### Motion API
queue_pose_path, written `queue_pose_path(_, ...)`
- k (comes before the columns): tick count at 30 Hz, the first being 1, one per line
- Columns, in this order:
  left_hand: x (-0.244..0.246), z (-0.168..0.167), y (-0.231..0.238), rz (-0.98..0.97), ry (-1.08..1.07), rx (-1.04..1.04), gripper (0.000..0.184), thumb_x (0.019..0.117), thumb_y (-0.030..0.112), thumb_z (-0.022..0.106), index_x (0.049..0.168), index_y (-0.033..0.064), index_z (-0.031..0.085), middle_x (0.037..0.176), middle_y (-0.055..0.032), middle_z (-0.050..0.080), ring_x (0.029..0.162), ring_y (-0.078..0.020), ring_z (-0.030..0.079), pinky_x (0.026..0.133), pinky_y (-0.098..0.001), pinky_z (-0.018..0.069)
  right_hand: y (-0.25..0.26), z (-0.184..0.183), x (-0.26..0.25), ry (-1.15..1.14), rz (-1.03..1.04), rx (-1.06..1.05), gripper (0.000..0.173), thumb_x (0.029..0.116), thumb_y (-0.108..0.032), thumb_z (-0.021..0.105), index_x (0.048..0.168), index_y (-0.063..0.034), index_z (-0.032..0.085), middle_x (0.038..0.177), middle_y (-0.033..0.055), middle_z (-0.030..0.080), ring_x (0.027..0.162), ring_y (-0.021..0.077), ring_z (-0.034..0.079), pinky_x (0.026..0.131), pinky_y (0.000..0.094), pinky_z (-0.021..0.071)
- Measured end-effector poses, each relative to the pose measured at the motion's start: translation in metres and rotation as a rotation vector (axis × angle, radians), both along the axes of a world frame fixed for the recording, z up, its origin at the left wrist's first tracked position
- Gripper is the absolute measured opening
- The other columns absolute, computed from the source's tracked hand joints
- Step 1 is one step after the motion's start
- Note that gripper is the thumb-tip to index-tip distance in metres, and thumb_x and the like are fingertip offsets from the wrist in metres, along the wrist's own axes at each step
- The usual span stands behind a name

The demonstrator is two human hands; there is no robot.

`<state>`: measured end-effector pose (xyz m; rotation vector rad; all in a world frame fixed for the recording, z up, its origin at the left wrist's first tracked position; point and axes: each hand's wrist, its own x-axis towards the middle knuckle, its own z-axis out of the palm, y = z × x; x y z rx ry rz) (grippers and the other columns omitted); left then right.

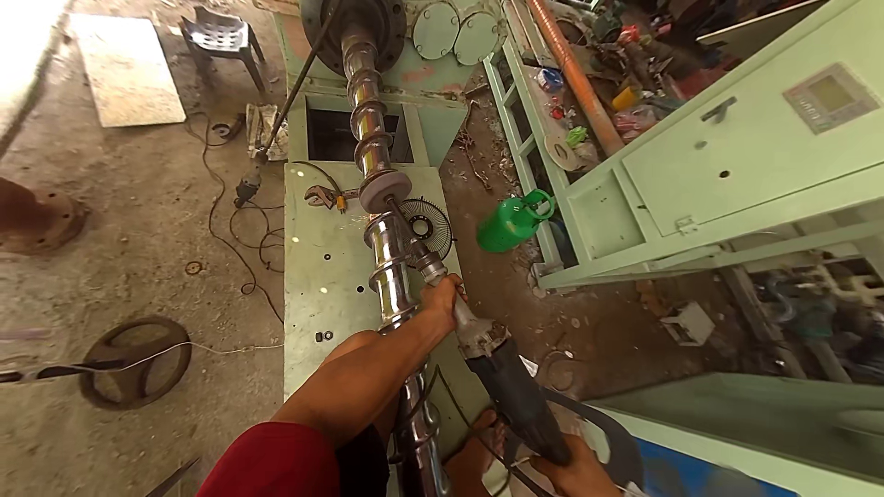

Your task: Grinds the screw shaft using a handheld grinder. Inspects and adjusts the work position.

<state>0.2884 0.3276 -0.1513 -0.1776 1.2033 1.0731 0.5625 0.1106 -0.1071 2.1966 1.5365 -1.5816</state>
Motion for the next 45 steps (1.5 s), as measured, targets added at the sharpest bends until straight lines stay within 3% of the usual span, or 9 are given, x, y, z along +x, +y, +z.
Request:
queue_pose_path(8, 0.019, -0.009, 0.025, -0.066, 0.046, 0.002, 0.022, 0.0907, 0.004, 0.068, 0.107, 0.0020, 0.054, 0.071, -0.0086, 0.058, 0.055, -0.0178, 0.060, 0.050, -0.0315, 0.0547, 0.004, -0.002, -0.003, 0.064, -0.143, -0.058, 0.030, 0.0802, -0.022, 0.082, 0.105, -0.0070, 0.075, 0.063, 0.0057, 0.066, 0.048, 0.0164, 0.059, 0.049, 0.0369, 0.0540)
queue_pose_path(18, 0.001, 0.003, 0.004, 0.002, 0.025, -0.019, 0.021, 0.0894, 0.003, 0.069, 0.103, 0.0033, 0.053, 0.069, -0.0088, 0.057, 0.052, -0.0190, 0.059, 0.048, -0.0331, 0.0544, -0.002, -0.001, 0.000, 0.020, -0.049, -0.035, 0.027, 0.0797, -0.025, 0.081, 0.101, -0.0091, 0.076, 0.067, 0.0049, 0.067, 0.052, 0.0160, 0.060, 0.054, 0.0397, 0.0543)
queue_pose_path(28, -0.019, 0.005, -0.007, 0.035, 0.012, -0.037, 0.023, 0.0903, 0.004, 0.066, 0.107, 0.0039, 0.050, 0.070, -0.0087, 0.055, 0.052, -0.0188, 0.058, 0.048, -0.0332, 0.0549, 0.004, 0.008, -0.011, -0.038, 0.051, -0.005, 0.028, 0.0802, -0.028, 0.080, 0.100, -0.0083, 0.075, 0.072, 0.0061, 0.069, 0.057, 0.0185, 0.063, 0.059, 0.0453, 0.0558)
queue_pose_path(41, 0.003, -0.001, 0.025, -0.038, 0.032, 0.005, 0.023, 0.0885, 0.003, 0.069, 0.105, 0.0027, 0.053, 0.070, -0.0085, 0.057, 0.053, -0.0179, 0.059, 0.049, -0.0313, 0.0544, 0.012, -0.001, -0.007, 0.009, -0.078, -0.041, 0.031, 0.0798, -0.024, 0.082, 0.106, -0.0077, 0.075, 0.068, 0.0059, 0.068, 0.051, 0.0171, 0.060, 0.053, 0.0397, 0.0551)
queue_pose_path(45, -0.003, 0.000, 0.014, -0.010, 0.026, -0.016, 0.025, 0.0889, 0.004, 0.069, 0.106, 0.0028, 0.052, 0.070, -0.0088, 0.057, 0.053, -0.0187, 0.060, 0.048, -0.0326, 0.0552, 0.010, 0.004, -0.010, 0.008, -0.028, -0.017, 0.031, 0.0806, -0.025, 0.081, 0.105, -0.0071, 0.075, 0.071, 0.0057, 0.069, 0.054, 0.0166, 0.062, 0.058, 0.0411, 0.0564)
